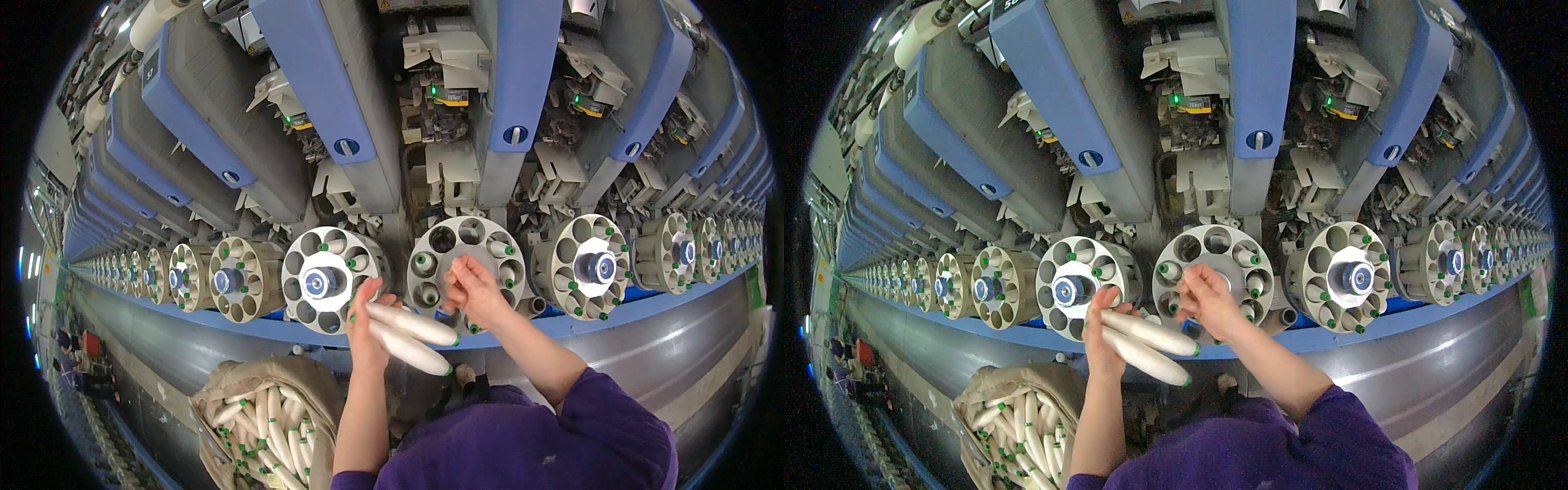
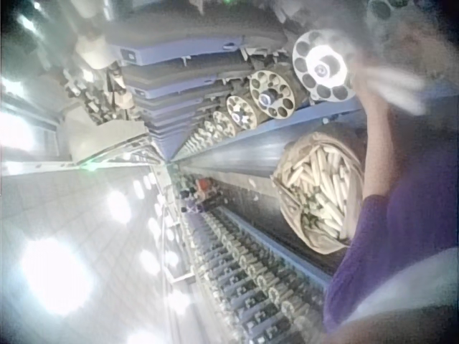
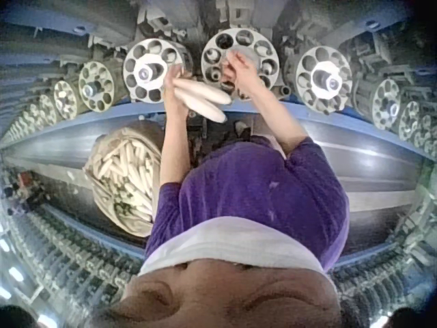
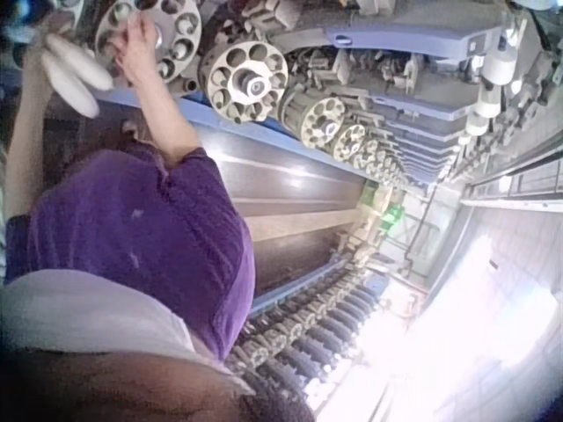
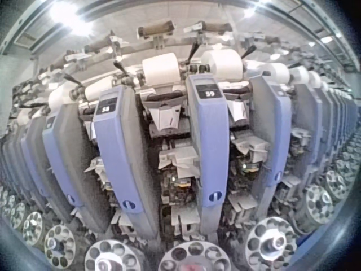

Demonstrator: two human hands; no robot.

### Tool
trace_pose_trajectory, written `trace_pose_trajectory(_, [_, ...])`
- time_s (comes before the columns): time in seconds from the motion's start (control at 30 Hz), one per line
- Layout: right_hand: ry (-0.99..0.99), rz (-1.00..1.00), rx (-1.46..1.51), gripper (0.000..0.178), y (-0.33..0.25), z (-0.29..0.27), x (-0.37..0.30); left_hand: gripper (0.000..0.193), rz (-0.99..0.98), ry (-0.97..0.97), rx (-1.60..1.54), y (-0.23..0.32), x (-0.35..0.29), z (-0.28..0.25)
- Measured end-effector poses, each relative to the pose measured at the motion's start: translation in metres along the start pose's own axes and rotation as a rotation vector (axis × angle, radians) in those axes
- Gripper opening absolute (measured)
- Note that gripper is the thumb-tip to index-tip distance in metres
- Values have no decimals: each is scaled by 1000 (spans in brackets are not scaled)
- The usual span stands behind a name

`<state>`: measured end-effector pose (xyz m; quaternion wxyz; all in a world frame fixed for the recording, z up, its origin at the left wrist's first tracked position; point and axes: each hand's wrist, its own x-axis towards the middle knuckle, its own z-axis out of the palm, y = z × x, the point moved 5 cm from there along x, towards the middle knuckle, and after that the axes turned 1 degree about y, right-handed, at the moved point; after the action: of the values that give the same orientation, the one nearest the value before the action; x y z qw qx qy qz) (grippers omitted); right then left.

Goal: The person repeatedly picks white spools with green tips from a cloth bag and inserts them into slots on rotating circular fixtures along a textile machine. The person handles the spools by hand and places them into the machine's rotating holders.

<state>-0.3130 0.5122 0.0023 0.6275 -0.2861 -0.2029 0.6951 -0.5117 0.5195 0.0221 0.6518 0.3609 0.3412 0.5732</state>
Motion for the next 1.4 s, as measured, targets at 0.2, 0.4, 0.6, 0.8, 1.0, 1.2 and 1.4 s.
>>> trace_pose_trajectory(0.2, [-128, 0, -587, 14, -1, 4, -11, 65, 123, -80, -91, 7, -14, 12])
trace_pose_trajectory(0.4, [-214, 45, -1010, 31, 19, 18, -15, 62, 223, -113, 115, -8, -23, 33])
trace_pose_trajectory(0.6, [-302, -96, -939, 47, 19, 21, -21, 52, 312, -162, 211, -10, -22, 44])
trace_pose_trajectory(0.8, [-486, 288, -967, 49, 21, 7, -37, 38, 112, -110, -454, 20, -16, 38])
trace_pose_trajectory(1.0, [-593, -180, -1260, 48, 14, 21, -40, 44, 100, -396, -915, 83, -26, 30])
trace_pose_trajectory(1.2, [-278, -446, -1264, 43, 39, -5, -27, 43, 95, -454, -810, 86, -50, 38])
trace_pose_trajectory(1.4, [-265, -464, -1242, 24, 41, -16, -20, 33, -54, -253, -579, 54, -57, 22])
